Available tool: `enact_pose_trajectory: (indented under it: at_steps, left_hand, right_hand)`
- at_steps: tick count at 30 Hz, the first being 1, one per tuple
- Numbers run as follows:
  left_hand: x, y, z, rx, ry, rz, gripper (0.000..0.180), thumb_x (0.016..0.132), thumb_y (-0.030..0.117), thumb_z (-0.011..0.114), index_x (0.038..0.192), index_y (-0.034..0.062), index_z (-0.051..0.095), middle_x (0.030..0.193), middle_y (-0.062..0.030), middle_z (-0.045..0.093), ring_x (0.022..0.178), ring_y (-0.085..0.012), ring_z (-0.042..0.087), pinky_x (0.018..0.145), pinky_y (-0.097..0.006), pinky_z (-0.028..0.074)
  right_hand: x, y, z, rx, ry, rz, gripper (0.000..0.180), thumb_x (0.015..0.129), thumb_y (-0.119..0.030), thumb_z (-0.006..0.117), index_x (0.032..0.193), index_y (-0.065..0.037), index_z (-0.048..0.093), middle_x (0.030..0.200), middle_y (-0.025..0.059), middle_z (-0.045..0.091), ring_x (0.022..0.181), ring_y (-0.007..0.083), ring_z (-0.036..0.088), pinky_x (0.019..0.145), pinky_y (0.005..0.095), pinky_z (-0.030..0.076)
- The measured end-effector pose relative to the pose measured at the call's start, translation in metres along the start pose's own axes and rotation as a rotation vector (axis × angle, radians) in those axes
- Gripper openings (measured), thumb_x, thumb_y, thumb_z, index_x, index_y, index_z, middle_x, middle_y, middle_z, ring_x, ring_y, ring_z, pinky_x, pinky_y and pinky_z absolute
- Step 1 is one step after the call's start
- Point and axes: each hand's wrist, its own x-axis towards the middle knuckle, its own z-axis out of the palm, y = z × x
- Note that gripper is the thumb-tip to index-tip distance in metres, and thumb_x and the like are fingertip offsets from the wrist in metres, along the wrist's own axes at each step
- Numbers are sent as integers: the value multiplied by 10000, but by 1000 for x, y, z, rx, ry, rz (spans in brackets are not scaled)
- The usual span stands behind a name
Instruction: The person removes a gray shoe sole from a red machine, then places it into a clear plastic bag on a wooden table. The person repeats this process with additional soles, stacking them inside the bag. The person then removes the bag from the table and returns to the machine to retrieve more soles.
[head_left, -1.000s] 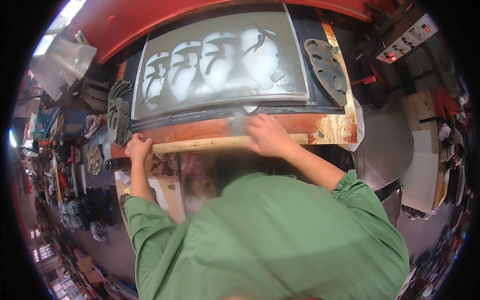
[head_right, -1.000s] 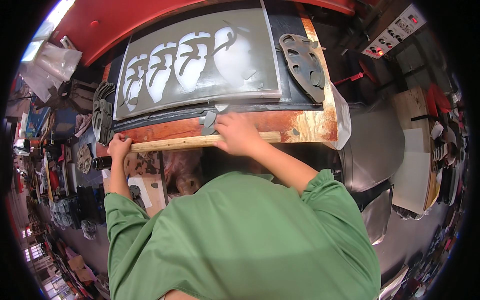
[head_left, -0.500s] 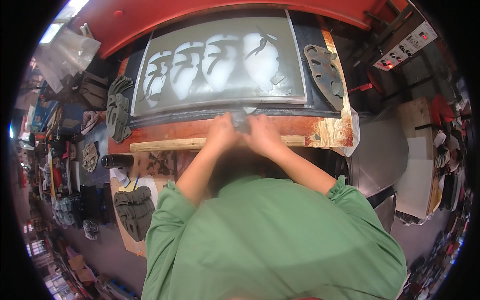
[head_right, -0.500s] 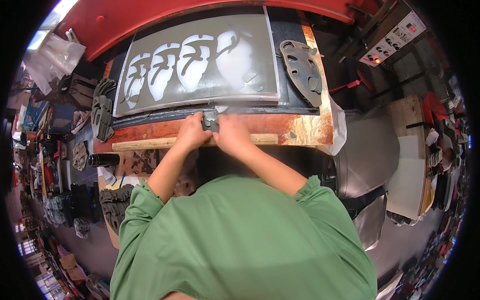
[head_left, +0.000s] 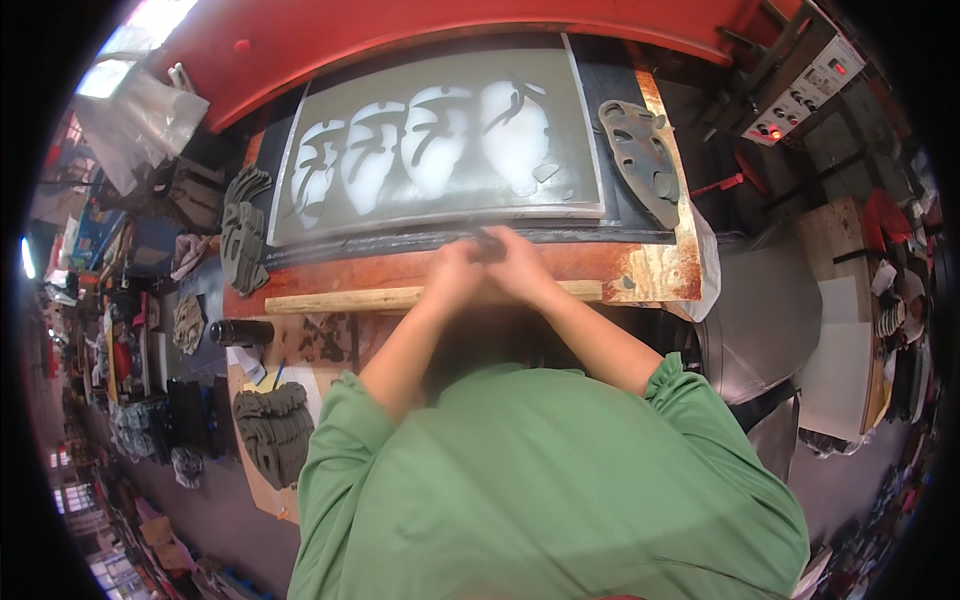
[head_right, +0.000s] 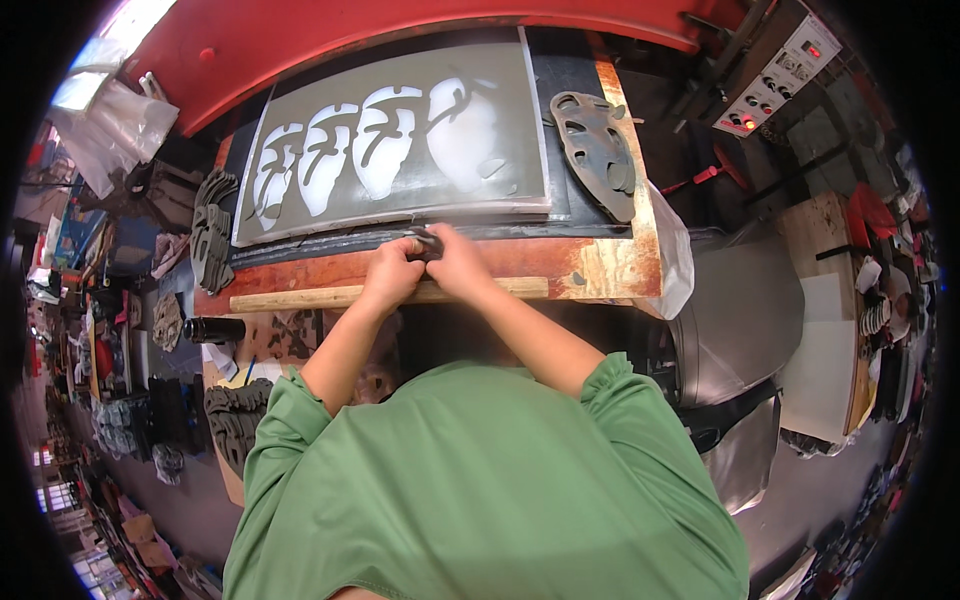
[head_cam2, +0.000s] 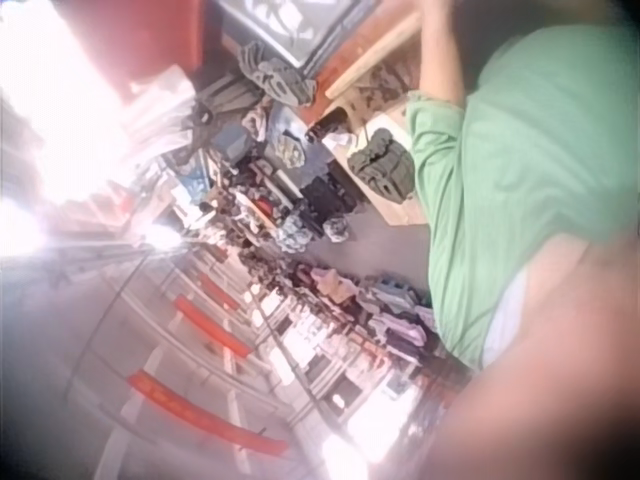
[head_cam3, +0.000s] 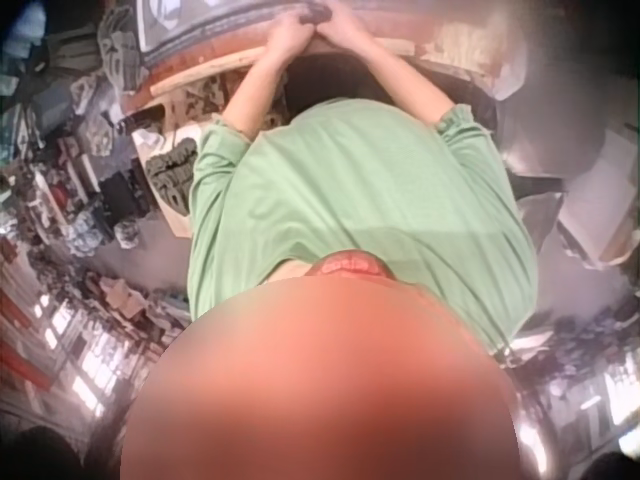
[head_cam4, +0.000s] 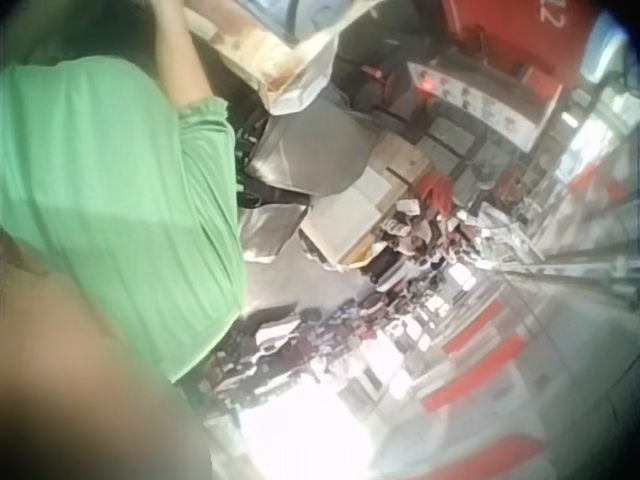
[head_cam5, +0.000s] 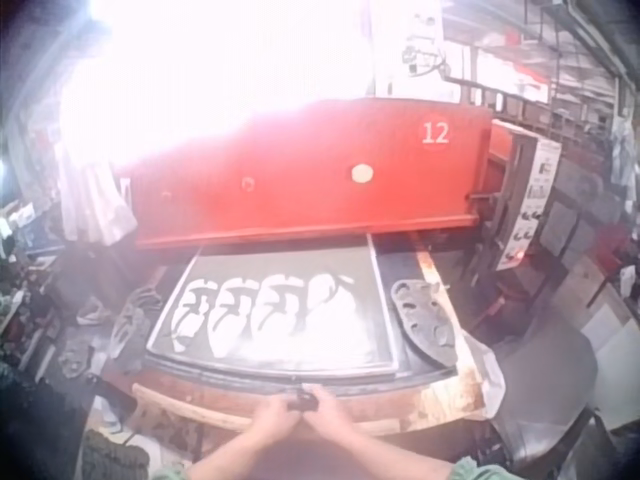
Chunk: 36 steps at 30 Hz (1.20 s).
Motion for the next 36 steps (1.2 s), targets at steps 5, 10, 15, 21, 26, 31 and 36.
enact_pose_trajectory:
  at_steps: [5, 10, 15, 21, 26, 31, 36]
  left_hand:
    - [12, 40, 23, -88, 147, 264, 230, 769, -3, 638, 989, -16, 700, 984, -159, 701, 883, -252, 686, 817, -330, 530]
    - [40, 115, 71, -268, 135, 363, 276, 793, 37, 684, 1068, 15, 660, 998, -133, 671, 910, -266, 657, 817, -368, 522]
    - [72, 229, 123, -661, -106, 284, 504, 847, 101, 710, 1311, 19, 531, 1258, -176, 594, 1222, -258, 547, 977, -375, 465]
    - [77, 227, 110, -676, -405, 406, 498, 921, 179, 634, 1365, 2, 497, 1393, -178, 526, 1288, -266, 500, 1063, -372, 406]
    - [39, 103, 51, -41, -217, 692, 238, 916, 144, 631, 1119, 30, 679, 1071, -152, 687, 986, -282, 665, 878, -359, 518]
    - [-56, -22, -25, -246, 4, 370, 185, 909, 75, 639, 1073, 2, 683, 1027, -107, 699, 919, -193, 668, 816, -316, 531]
    - [-183, -127, -64, -674, 654, -224, 211, 943, 69, 611, 1131, -25, 628, 1026, -83, 670, 924, -136, 636, 837, -265, 516]
  right_hand:
    - [-4, 0, -52, 657, 48, 209, 444, 777, 65, 609, 1215, 34, 542, 1169, 118, 610, 1071, 221, 584, 911, 329, 478]
    - [-31, -3, -137, 1087, 217, 112, 432, 812, 123, 580, 1220, -16, 557, 1142, 103, 614, 1077, 222, 592, 943, 347, 486]
    - [-37, -2, -256, 1101, 537, -183, 358, 813, 157, 582, 1117, -33, 588, 1042, 93, 640, 973, 234, 635, 923, 381, 511]
    - [-30, 59, -371, 401, 839, 143, 609, 768, 86, 684, 1340, -17, 504, 1042, 105, 636, 945, 237, 640, 863, 367, 525]
    - [-27, 139, -384, -296, 887, 523, 697, 790, -190, 768, 1408, -47, 478, 1136, 156, 657, 1045, 222, 629, 840, 355, 501]
    - [14, 102, -331, -437, 765, 136, 455, 838, -244, 722, 1213, -4, 629, 1133, 149, 680, 1063, 232, 645, 922, 341, 492]
    - [90, 20, -217, -284, 459, -189, 366, 866, -127, 700, 1202, -3, 622, 1116, 91, 645, 1015, 170, 598, 900, 305, 476]
